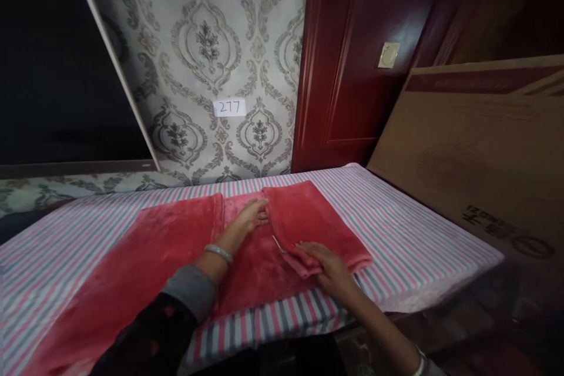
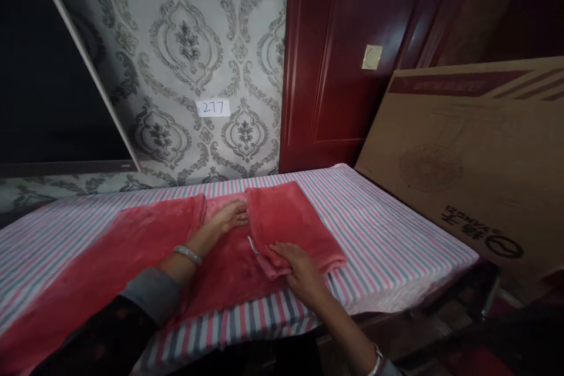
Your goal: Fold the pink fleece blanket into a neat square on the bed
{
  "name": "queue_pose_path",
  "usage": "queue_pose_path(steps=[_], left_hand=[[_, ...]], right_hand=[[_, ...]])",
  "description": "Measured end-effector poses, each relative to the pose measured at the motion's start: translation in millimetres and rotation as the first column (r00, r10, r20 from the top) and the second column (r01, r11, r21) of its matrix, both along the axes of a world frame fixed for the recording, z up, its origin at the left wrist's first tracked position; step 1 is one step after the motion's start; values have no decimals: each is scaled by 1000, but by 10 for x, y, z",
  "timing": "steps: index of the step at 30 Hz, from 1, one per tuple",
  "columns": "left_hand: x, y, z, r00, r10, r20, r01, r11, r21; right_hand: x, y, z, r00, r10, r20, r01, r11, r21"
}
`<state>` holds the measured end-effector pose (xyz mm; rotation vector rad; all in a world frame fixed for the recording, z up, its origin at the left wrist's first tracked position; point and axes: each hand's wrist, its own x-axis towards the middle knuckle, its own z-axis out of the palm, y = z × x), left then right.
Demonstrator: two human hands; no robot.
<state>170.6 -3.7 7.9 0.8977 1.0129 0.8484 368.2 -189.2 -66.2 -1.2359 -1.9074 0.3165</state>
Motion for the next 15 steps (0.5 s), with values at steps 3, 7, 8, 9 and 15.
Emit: queue_pose_path(steps=[3, 7, 8, 9, 15], left_hand=[[177, 61, -21, 998, 51, -46, -47, 995, 88], [368, 229, 39, 992, 104, -71, -85, 971, 223], [379, 278, 57, 990, 122, -73, -100, 962, 256], [370, 324, 67, 987, 143, -76, -116, 952, 284], [-2, 405, -114, 960, 217, -178, -151, 934, 325]], right_hand=[[-23, 9, -14, 996, -10, 89, 5, 999, 54], [-129, 24, 137, 984, -80, 156, 65, 993, 102], [-182, 28, 186, 982, -90, 165, 71, 990, 120], [-249, 30, 225, 980, -95, 173, 71, 988, 140], [-759, -1, 69, 946, -113, 305, 93, 992, 79]])
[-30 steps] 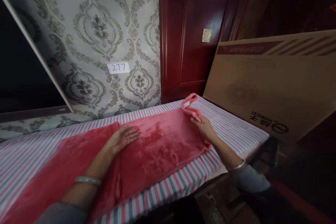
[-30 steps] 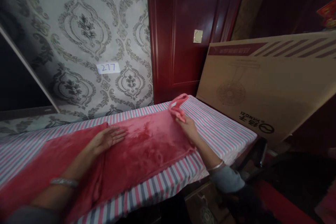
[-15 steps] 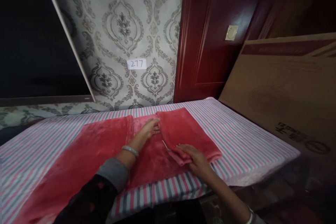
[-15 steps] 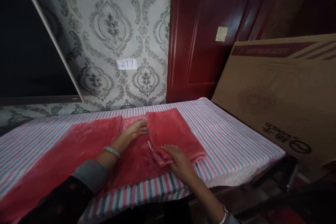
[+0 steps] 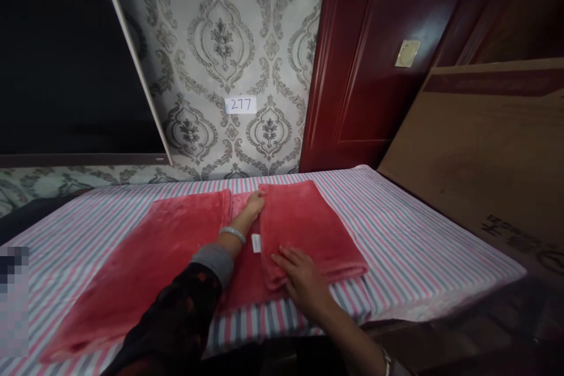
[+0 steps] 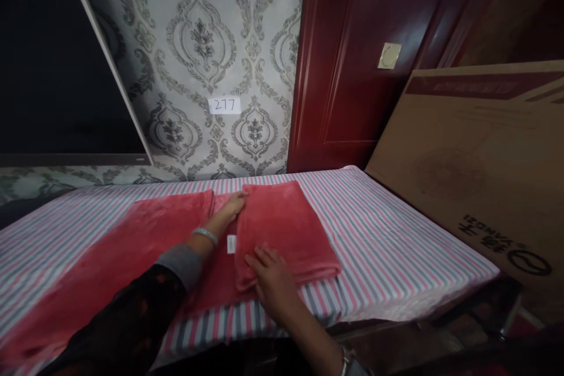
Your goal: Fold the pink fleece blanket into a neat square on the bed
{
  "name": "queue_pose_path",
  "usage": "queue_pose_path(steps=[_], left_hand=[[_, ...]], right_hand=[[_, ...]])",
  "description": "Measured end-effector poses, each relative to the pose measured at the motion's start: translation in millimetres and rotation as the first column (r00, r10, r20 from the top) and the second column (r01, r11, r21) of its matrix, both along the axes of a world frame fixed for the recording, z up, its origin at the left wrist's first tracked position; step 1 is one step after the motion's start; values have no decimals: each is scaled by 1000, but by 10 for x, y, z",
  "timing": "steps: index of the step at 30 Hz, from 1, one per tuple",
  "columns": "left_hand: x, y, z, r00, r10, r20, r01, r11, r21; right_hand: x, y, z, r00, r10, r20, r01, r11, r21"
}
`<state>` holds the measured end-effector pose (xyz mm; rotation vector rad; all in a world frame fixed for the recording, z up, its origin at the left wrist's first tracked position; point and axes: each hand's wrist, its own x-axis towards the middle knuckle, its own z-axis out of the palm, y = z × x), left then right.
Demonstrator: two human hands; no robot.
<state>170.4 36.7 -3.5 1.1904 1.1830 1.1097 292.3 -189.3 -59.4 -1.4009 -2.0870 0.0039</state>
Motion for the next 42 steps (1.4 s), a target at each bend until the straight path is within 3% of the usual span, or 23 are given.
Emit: queue_pose_path(steps=[6, 16, 22, 26, 30, 35, 39, 42], left_hand=[[-186, -4, -151, 997, -37, -71, 36, 999, -12], [-130, 9, -123, 983, -8, -184, 11, 1000, 15], [-110, -23, -74, 919, 66, -389, -34, 995, 90], [-68, -11, 58, 811, 123, -573, 2, 977, 213], [66, -61, 148, 704, 81, -706, 192, 935, 298], [162, -1, 249, 570, 45, -820, 318, 908, 271], [207, 102, 277, 487, 44, -872, 394, 880, 265], [241, 107, 141, 439, 27, -898, 433, 870, 237]], right_hand=[[-127, -31, -222, 997, -37, 69, 40, 998, -46], [121, -87, -105, 990, 52, -133, -36, 992, 122], [-12, -200, -122, 999, 35, 21, -33, 996, -87], [117, -218, 170, 981, 147, -124, -167, 971, -172], [503, 172, 581, 973, 53, -227, -82, 989, -122], [904, 1175, 893, 988, -139, 63, 150, 965, -214], [952, 1819, 901, 934, -246, 258, 304, 927, -218], [939, 2023, 681, 923, -263, 280, 325, 923, -205]])
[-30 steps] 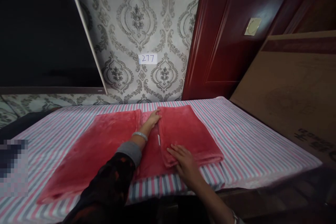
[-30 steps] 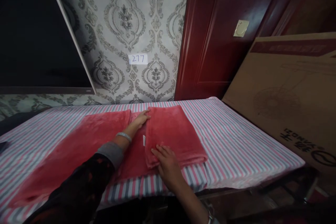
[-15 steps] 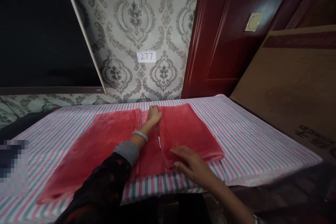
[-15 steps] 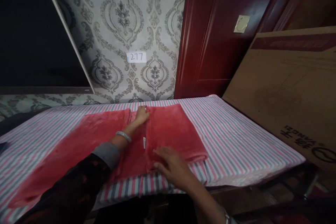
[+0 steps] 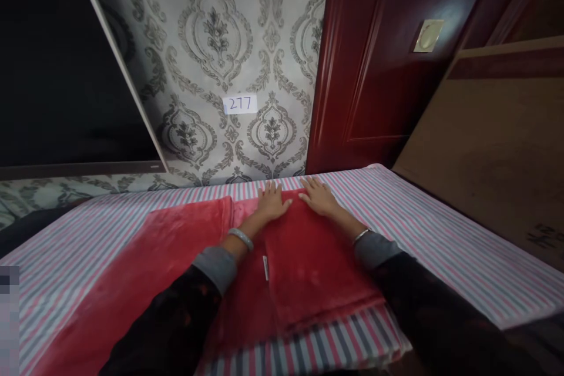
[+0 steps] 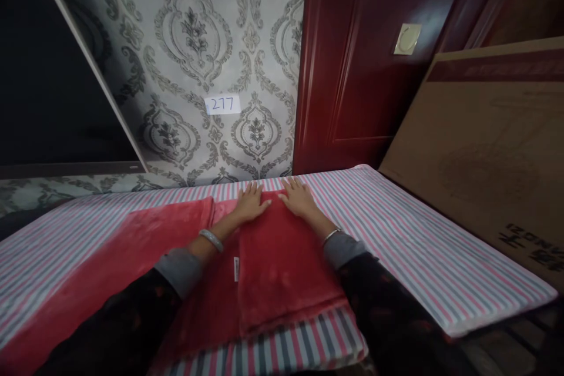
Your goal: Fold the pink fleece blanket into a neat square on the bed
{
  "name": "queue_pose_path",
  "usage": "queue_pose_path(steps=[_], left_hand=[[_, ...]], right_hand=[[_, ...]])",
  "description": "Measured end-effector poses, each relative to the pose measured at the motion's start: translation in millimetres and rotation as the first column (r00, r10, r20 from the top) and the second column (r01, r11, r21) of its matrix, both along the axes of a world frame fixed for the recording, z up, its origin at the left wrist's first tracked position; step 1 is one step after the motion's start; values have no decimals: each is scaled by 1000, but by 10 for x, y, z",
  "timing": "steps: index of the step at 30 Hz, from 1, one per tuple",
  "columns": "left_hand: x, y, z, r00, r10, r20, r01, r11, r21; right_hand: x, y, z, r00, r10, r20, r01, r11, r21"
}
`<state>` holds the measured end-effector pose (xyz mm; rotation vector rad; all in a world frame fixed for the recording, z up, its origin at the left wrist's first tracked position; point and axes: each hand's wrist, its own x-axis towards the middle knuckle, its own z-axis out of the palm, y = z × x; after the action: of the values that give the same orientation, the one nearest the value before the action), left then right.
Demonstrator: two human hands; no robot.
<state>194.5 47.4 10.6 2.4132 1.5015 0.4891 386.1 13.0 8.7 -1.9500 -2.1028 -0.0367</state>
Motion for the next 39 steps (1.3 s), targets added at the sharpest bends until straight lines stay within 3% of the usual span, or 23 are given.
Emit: queue_pose_path(steps=[5, 8, 14, 20, 23, 25, 29, 33, 37, 39], left_hand=[[-26, -65, -349, 992, 6, -130, -6, 1000, -2], [-38, -71, -427, 983, 9, -183, -5, 1000, 23], [-3, -42, -412, 983, -6, -184, 7, 1000, 4], [6, 42, -256, 971, -49, -236, 17, 991, -135], [-44, 0, -160, 960, -115, -256, 77, 985, -153], [-106, -129, -148, 948, -215, -235, 189, 974, -128], [-262, -529, -248, 887, -426, -178, 402, 902, -157], [-349, -748, -338, 874, -422, -241, 403, 906, -127], [-351, -746, -317, 868, -424, -259, 402, 906, -136], [-354, -724, -301, 881, -431, -194, 407, 901, -154]], right_hand=[[88, 71, -507, 1000, -20, 25, 21, 999, -34], [168, 119, -652, 1000, -12, 23, 13, 1000, -21], [224, 157, -646, 1000, -4, -1, 4, 999, -34], [202, 39, -400, 999, -8, -40, 1, 986, -169], [185, -182, -293, 994, 36, -99, -61, 962, -267], [158, -436, -278, 990, 87, -113, -118, 948, -297], [85, -1067, -376, 979, 188, -74, -201, 944, -261], [40, -1510, -484, 980, 192, -41, -197, 959, -204], [-48, -1760, -492, 985, 157, -71, -169, 964, -203], [-126, -1904, -487, 974, 205, -94, -219, 959, -181]])
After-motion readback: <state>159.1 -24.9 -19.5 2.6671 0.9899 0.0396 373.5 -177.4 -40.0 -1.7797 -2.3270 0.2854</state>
